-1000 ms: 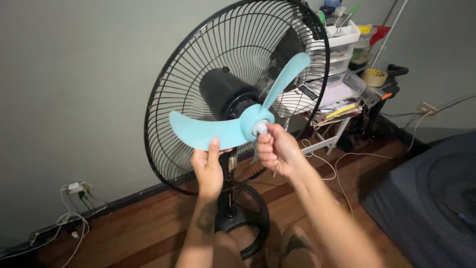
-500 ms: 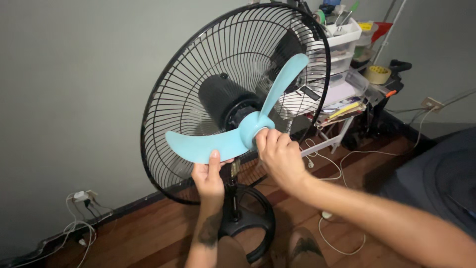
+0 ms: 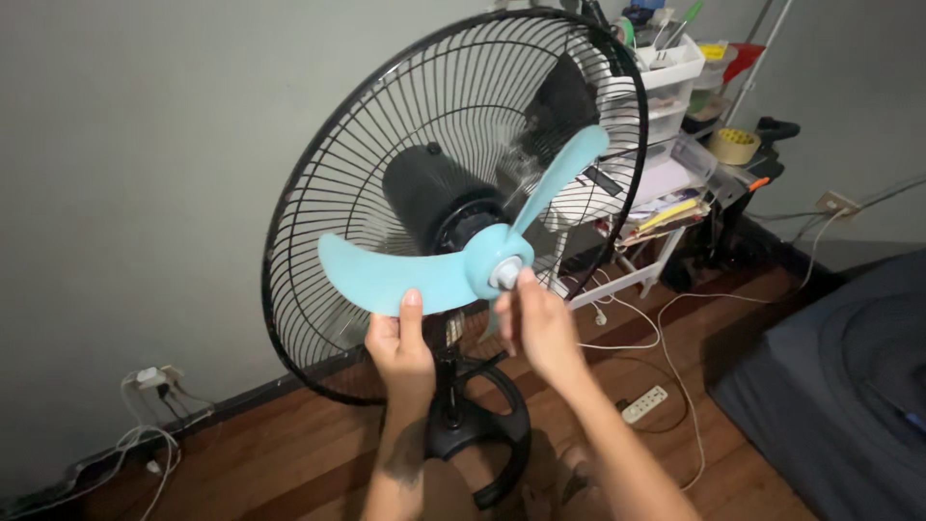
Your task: The person disassembles and reassembles a standing fan. They remove the front grille and fan blade, then reattach the grille, insert the blade, and secure it with a nut.
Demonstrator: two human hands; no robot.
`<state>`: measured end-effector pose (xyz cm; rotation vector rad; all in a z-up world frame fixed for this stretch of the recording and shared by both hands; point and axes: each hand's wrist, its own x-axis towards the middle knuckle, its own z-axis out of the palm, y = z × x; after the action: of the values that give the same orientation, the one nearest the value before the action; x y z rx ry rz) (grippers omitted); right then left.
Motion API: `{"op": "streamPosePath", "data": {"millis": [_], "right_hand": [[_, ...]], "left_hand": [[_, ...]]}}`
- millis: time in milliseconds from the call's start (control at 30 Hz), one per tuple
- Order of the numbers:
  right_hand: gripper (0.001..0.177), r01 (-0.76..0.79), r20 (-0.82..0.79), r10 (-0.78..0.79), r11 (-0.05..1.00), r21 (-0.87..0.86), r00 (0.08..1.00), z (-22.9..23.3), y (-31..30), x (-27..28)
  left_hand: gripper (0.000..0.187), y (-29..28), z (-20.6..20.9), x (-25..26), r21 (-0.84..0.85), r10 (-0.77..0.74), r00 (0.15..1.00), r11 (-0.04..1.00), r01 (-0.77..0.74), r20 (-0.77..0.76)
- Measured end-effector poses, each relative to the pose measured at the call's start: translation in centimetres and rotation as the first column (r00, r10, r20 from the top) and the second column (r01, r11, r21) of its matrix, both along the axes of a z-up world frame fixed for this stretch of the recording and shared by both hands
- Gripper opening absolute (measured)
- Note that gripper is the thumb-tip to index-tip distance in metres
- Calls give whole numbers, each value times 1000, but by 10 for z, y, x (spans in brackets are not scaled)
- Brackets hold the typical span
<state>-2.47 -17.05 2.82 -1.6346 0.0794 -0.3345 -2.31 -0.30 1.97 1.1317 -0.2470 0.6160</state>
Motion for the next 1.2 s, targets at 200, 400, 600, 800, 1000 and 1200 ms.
{"op": "streamPosePath", "data": {"millis": [200, 400, 600, 800, 1000, 1200], "right_hand": [[34, 568, 677, 199, 407, -715, 709, 59, -10, -28], [33, 672, 574, 374, -226, -705, 729, 67, -5, -20], [25, 673, 589, 327, -315, -670, 739, 43, -12, -5], [32, 146, 344, 205, 630, -763, 916, 10, -43, 44], [31, 172, 254, -14, 772, -612, 967, 32, -17, -3], [29, 403, 484, 60, 470, -786, 873, 51, -1, -13]], "left_hand": [[21, -5, 0, 0, -22, -84, 996, 996, 85, 37], [20, -5, 5, -3, 28, -56, 998, 998, 55, 9], [21, -8, 3, -1, -4, -93, 994, 996, 93, 52], [21, -14, -6, 4, -29, -74, 996, 997, 76, 50], [26, -17, 2, -1, -106, -56, 998, 993, 56, -1], [34, -33, 26, -68, 872, 394, 859, 476, 113, -327]]}}
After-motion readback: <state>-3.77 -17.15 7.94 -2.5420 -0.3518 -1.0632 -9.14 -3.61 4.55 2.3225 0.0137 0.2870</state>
